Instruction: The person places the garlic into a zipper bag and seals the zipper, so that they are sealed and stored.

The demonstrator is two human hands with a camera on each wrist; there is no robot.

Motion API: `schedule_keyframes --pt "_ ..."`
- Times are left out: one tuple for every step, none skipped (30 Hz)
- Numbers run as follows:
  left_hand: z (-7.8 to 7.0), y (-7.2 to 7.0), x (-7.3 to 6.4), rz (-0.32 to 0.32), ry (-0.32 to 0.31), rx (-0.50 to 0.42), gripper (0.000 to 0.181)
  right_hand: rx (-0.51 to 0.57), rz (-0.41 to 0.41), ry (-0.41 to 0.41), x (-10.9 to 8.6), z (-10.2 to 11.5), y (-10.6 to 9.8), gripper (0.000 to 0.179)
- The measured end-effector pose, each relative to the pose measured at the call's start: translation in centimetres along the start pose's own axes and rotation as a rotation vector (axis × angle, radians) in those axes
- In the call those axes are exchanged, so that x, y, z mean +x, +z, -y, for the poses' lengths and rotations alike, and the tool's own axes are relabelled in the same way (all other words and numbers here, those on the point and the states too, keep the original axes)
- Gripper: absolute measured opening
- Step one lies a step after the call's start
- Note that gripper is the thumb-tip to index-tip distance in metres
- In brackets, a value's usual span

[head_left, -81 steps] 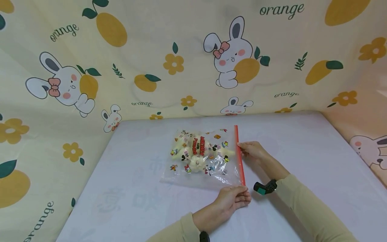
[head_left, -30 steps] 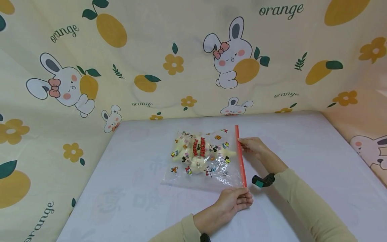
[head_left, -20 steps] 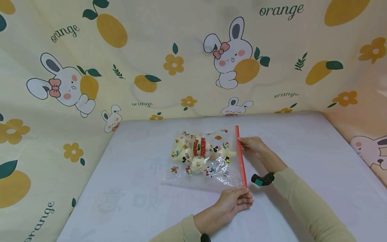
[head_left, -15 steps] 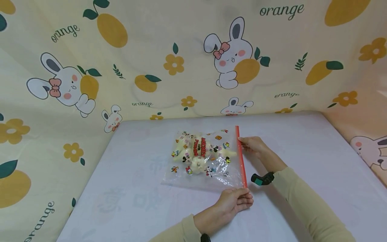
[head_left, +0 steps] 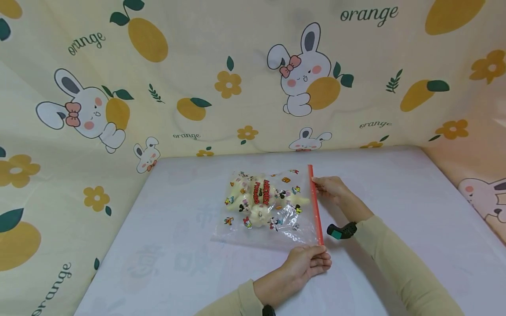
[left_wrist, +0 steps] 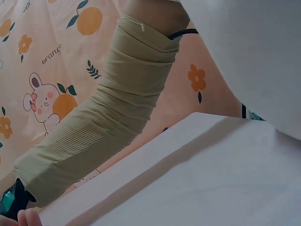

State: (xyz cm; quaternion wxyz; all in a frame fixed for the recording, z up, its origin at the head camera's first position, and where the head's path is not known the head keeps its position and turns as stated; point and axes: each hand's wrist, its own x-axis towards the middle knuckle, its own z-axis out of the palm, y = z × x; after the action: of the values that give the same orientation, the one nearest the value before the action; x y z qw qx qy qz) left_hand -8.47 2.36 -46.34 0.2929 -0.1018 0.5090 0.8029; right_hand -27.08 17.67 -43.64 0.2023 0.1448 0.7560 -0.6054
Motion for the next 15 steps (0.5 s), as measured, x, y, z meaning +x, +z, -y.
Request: schedule_keyframes --pt "0.02 0.01 0.03 0.0 0.002 0.001 0.024 -0.002 -0.003 0.001 0.05 0.01 -0.01 0.05" --pt "0.03 0.02 0.04 0.0 0.004 0.001 0.024 -0.002 -0.006 0.002 0.13 0.01 -0.02 0.05" --pt "0.04 0.01 0.05 -0.001 0.003 0.003 0.025 -0.001 -0.009 0.003 0.21 0.01 -0.01 0.05" --pt "0.04 0.03 0.06 -0.001 0.003 0.004 0.025 0.001 -0.011 0.004 0.28 0.01 -0.03 0.05" --pt "0.05 0.04 0.07 -0.002 0.003 0.006 0.025 0.0 -0.012 0.004 0.34 0.03 -0.03 0.05" --pt "0.05 0.07 0.07 -0.004 0.004 0.008 0.025 0.003 -0.012 0.004 0.42 0.04 -0.04 0.05" --pt "0.03 0.07 0.06 -0.006 0.003 0.009 0.026 0.006 -0.015 0.006 0.53 0.04 -0.07 0.05" --pt "0.01 0.08 0.05 -0.007 0.002 0.009 0.026 0.004 -0.014 0.006 0.59 0.05 -0.08 0.051" --pt "0.0 0.09 0.04 -0.009 0.002 0.01 0.026 0.004 -0.016 0.007 0.66 0.07 -0.08 0.051" --pt "-0.01 0.1 0.04 -0.011 0.002 0.01 0.026 0.003 -0.017 0.009 0.74 0.07 -0.1 0.051" --pt "-0.02 0.12 0.03 -0.011 0.002 0.009 0.026 0.002 -0.02 0.01 0.81 0.08 -0.11 0.051" --pt "-0.03 0.13 0.03 -0.011 0.002 0.008 0.026 -0.001 -0.022 0.01 0.87 0.09 -0.14 0.051" --pt "-0.04 0.14 0.01 -0.011 0.002 0.007 0.026 -0.002 -0.024 0.009 0.91 0.11 -0.14 0.051" --pt "-0.04 0.15 0.01 -0.011 0.003 0.006 0.026 -0.005 -0.024 0.007 0.92 0.14 -0.14 0.051" --pt "-0.04 0.16 0.01 -0.01 0.004 0.004 0.026 -0.006 -0.029 0.006 0.97 0.16 -0.15 0.05"
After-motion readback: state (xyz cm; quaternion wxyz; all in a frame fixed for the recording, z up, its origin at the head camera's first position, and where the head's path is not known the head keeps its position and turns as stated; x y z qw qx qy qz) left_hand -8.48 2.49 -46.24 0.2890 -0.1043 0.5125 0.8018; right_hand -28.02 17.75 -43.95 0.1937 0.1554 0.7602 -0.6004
